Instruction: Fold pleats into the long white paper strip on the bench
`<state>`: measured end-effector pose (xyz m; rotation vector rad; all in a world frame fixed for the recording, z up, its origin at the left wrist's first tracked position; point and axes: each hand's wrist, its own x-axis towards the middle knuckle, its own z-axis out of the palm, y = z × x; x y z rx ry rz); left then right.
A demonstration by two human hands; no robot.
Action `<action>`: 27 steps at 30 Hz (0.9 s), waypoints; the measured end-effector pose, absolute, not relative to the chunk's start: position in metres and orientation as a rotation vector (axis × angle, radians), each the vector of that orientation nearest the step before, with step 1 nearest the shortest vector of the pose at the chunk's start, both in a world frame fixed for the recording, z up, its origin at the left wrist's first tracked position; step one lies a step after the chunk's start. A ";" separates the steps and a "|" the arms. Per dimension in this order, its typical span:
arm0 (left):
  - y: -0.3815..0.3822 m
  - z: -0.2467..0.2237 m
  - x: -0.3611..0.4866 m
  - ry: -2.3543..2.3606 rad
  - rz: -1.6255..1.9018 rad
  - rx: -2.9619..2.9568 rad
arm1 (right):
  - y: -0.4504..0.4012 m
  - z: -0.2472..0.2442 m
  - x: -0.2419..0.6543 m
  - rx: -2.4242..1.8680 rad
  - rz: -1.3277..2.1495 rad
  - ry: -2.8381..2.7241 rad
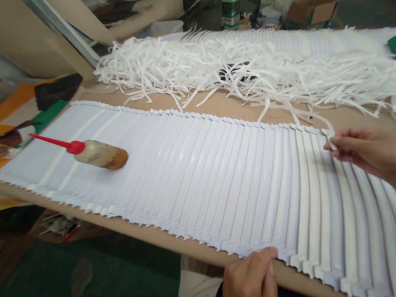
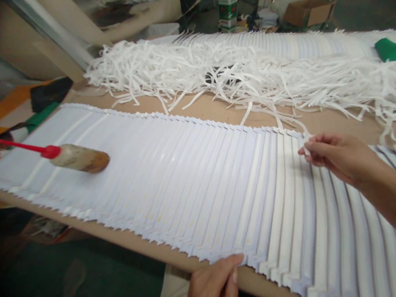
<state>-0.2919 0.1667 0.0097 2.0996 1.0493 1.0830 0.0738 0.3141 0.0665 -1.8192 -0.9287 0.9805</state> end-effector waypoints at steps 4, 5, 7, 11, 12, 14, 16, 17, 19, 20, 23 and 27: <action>0.173 0.025 -0.266 1.039 0.899 1.745 | 0.209 0.061 0.036 -1.681 1.299 -0.471; 0.175 0.028 -0.257 1.022 0.838 1.645 | 0.189 0.060 0.021 -1.648 1.338 -0.421; 0.180 0.035 -0.239 0.961 0.744 1.485 | 0.157 0.059 -0.009 -1.592 1.372 -0.380; 0.179 0.041 -0.215 0.894 0.651 1.383 | 0.129 0.054 -0.054 -1.472 1.424 -0.320; 0.178 0.042 -0.214 0.885 0.646 1.377 | 0.126 0.052 -0.060 -1.448 1.420 -0.298; 0.174 0.043 -0.217 0.864 0.643 1.372 | 0.123 0.049 -0.067 -1.427 1.408 -0.285; 0.171 0.043 -0.225 0.863 0.637 1.388 | 0.119 0.051 -0.067 -1.483 1.426 -0.376; 0.171 0.044 -0.231 0.882 0.626 1.416 | 0.117 0.055 -0.065 -1.556 1.413 -0.481; 0.169 0.044 -0.242 0.939 0.583 1.546 | 0.115 0.064 -0.058 -1.759 1.244 -0.817; 0.169 0.045 -0.247 0.962 0.550 1.648 | 0.115 0.070 -0.054 -1.825 1.095 -1.046; 0.164 0.045 -0.257 0.950 0.438 1.973 | 0.125 0.081 -0.047 -1.652 0.701 -1.782; 0.158 0.043 -0.264 0.959 0.418 2.048 | 0.151 0.080 -0.047 -1.289 0.671 -2.369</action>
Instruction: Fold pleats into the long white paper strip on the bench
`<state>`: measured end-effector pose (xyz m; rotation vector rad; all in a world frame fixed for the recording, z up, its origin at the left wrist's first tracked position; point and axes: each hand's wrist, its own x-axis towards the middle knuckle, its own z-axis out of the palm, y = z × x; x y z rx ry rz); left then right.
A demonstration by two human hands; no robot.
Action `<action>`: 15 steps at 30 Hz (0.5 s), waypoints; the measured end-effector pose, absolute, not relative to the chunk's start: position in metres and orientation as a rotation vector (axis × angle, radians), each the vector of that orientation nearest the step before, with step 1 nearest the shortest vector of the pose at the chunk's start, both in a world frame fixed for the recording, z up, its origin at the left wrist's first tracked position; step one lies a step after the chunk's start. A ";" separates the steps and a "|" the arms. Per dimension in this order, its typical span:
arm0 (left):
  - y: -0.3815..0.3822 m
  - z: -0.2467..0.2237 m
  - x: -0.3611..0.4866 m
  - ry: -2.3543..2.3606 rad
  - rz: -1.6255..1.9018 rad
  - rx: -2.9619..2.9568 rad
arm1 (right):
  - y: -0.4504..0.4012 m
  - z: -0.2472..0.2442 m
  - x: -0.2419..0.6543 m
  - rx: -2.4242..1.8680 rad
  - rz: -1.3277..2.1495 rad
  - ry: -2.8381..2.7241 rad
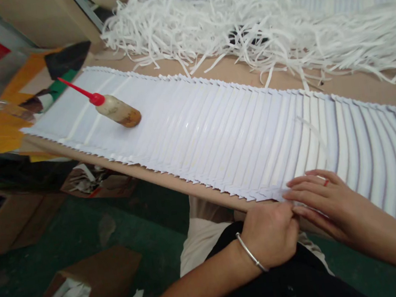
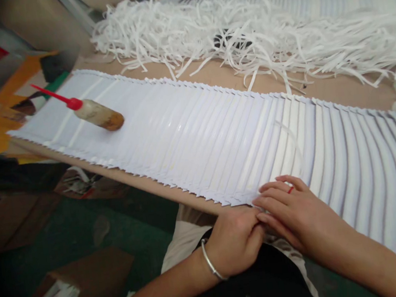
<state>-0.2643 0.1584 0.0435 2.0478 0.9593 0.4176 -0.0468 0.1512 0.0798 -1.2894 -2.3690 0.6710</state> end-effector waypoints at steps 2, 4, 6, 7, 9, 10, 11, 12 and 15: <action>0.158 0.041 -0.271 1.051 0.444 1.912 | 0.164 0.078 -0.047 -1.300 0.784 -2.459; 0.159 0.037 -0.278 1.134 0.472 1.726 | 0.175 0.079 -0.049 -1.353 0.931 -2.456; 0.160 0.031 -0.285 1.181 0.499 1.558 | 0.186 0.079 -0.052 -1.388 1.032 -2.431; 0.160 0.029 -0.288 1.197 0.512 1.497 | 0.192 0.078 -0.055 -1.392 1.057 -2.431; 0.160 0.024 -0.294 1.225 0.539 1.426 | 0.205 0.074 -0.063 -1.399 1.061 -2.455; 0.159 0.023 -0.297 1.235 0.552 1.412 | 0.212 0.072 -0.067 -1.411 1.052 -2.480; 0.159 0.022 -0.300 1.242 0.565 1.411 | 0.219 0.069 -0.071 -1.425 1.039 -2.512; 0.158 0.021 -0.303 1.248 0.580 1.420 | 0.225 0.066 -0.075 -1.441 1.018 -2.551; 0.156 0.021 -0.313 1.268 0.613 1.495 | 0.240 0.062 -0.083 -1.487 0.902 -2.667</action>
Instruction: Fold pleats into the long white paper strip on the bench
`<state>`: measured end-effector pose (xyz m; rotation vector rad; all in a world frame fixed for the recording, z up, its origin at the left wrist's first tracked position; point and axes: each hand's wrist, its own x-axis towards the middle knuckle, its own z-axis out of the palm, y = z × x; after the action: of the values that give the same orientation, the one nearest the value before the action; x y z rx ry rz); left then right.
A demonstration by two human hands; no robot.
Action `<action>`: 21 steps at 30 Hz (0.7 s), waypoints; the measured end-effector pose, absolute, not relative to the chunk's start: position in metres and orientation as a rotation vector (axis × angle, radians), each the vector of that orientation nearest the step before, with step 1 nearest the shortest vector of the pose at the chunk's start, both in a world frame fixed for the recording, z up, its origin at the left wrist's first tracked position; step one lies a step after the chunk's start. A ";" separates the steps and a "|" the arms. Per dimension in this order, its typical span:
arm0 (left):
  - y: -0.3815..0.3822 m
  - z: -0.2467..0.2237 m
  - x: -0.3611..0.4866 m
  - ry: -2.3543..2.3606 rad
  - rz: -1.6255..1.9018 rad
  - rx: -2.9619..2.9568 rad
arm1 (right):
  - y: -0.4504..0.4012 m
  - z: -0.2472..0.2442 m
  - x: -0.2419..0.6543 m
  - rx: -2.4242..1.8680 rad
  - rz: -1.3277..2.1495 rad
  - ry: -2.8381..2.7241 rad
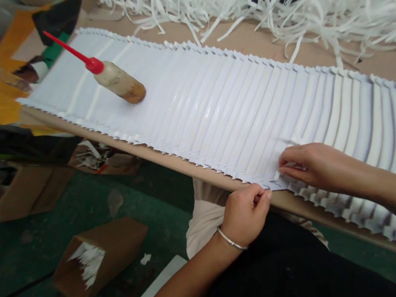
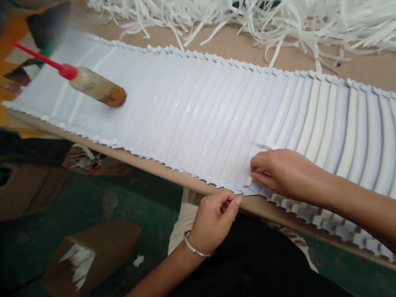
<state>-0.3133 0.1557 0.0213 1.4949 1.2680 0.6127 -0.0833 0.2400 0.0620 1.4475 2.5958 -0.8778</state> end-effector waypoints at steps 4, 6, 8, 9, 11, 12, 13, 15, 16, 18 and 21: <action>0.151 0.021 -0.321 1.292 0.634 1.665 | 0.251 0.063 -0.088 1.458 -0.742 2.586; 0.150 0.019 -0.322 1.293 0.658 1.790 | 0.254 0.063 -0.089 1.453 -0.719 2.576; 0.149 0.017 -0.321 1.293 0.663 1.941 | 0.255 0.062 -0.090 1.441 -0.689 2.569; 0.149 0.016 -0.321 1.296 0.654 2.021 | 0.255 0.062 -0.090 1.434 -0.678 2.565; 0.151 0.015 -0.320 1.311 0.621 2.177 | 0.256 0.061 -0.091 1.427 -0.663 2.554; 0.152 0.015 -0.319 1.321 0.606 2.248 | 0.256 0.061 -0.091 1.429 -0.657 2.549; 0.153 0.015 -0.318 1.330 0.593 2.310 | 0.257 0.061 -0.091 1.433 -0.652 2.545; 0.154 0.015 -0.317 1.347 0.564 2.398 | 0.257 0.061 -0.092 1.440 -0.643 2.540; 0.155 0.016 -0.316 1.356 0.541 2.426 | 0.257 0.061 -0.092 1.443 -0.641 2.538; 0.155 0.015 -0.314 1.376 0.484 2.463 | 0.256 0.061 -0.093 1.444 -0.644 2.532; 0.155 0.015 -0.312 1.395 0.414 2.498 | 0.254 0.062 -0.095 1.438 -0.646 2.532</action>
<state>-0.3118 0.1552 0.0152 2.4984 1.3953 0.4137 -0.0947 0.2540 0.0624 1.4382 2.5316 -0.6463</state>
